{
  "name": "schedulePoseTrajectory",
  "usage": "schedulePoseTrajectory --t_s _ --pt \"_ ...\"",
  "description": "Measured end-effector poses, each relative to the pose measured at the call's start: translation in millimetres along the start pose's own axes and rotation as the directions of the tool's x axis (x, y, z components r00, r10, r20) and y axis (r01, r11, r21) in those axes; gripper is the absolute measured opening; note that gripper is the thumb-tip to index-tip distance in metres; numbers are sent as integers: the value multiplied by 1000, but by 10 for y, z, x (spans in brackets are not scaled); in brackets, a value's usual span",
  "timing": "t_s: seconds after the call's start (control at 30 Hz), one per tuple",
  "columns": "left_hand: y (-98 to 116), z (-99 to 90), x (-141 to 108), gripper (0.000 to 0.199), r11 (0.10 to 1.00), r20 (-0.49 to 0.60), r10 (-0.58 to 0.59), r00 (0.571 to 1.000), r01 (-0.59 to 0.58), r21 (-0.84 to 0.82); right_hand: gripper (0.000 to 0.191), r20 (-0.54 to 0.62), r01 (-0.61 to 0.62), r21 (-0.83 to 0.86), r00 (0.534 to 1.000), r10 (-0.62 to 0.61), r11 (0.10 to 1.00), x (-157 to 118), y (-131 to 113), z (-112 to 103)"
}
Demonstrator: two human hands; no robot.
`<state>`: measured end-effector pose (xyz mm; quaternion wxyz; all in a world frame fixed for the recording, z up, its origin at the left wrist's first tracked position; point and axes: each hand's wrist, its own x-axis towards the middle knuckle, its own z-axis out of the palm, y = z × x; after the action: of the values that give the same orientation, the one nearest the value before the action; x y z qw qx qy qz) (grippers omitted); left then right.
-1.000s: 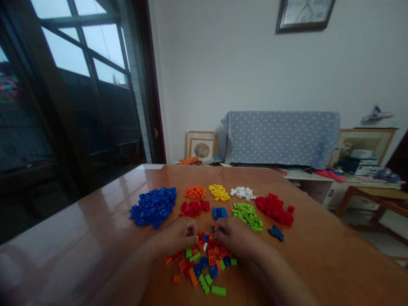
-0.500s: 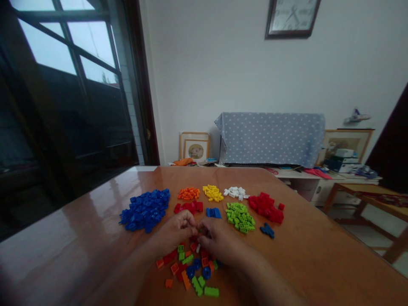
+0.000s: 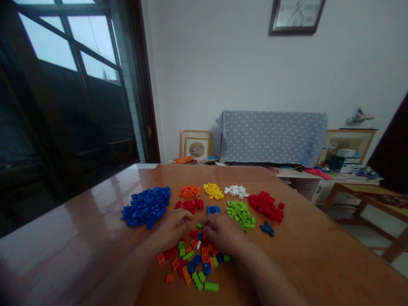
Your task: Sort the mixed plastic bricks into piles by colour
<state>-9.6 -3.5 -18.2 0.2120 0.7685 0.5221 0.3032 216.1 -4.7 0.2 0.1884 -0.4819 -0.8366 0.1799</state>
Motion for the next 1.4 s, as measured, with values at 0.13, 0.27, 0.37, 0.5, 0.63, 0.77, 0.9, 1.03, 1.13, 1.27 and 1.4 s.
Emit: schedulePoseTrajectory --t_s 0.13,0.27,0.37,0.5,0.63,0.77,0.9,1.03,1.13,1.27,1.4 --pt "98 45 -16 28 967 15 109 994 -109 229 25 44 -20 -44 999 22 999 -6 -58 -7" --pt "155 99 17 28 941 63 97 993 -112 320 26 59 -20 -47 998 22 999 -9 -84 -9" --pt "145 128 63 23 938 68 74 995 -92 333 24 62 -34 -54 997 37 998 -9 -101 -2" --pt "119 135 97 18 949 69 21 997 -42 312 24 47 -26 -51 998 29 998 -9 -122 4" --pt "134 120 93 18 965 10 40 999 -42 261 23 12 -20 -36 1000 21 999 -4 -114 19" --pt "158 149 108 17 999 -20 32 999 -32 -7 24 -27 -40 56 999 41 998 27 -63 52" --pt "167 211 130 17 917 73 -32 997 58 -395 21 -55 -30 176 998 40 984 59 -17 89" --pt "201 201 120 15 866 75 -46 996 77 -494 24 -9 -68 316 997 75 946 30 -9 49" --pt "237 140 110 18 840 77 -39 996 74 -538 19 24 -61 313 998 56 948 -27 78 -92" --pt "216 42 118 22 867 16 -106 994 100 -487 16 -28 -133 186 990 141 973 -100 418 -378" --pt "117 -22 131 25 912 -52 -100 994 71 -404 14 -110 -314 52 942 318 948 -153 807 -594"
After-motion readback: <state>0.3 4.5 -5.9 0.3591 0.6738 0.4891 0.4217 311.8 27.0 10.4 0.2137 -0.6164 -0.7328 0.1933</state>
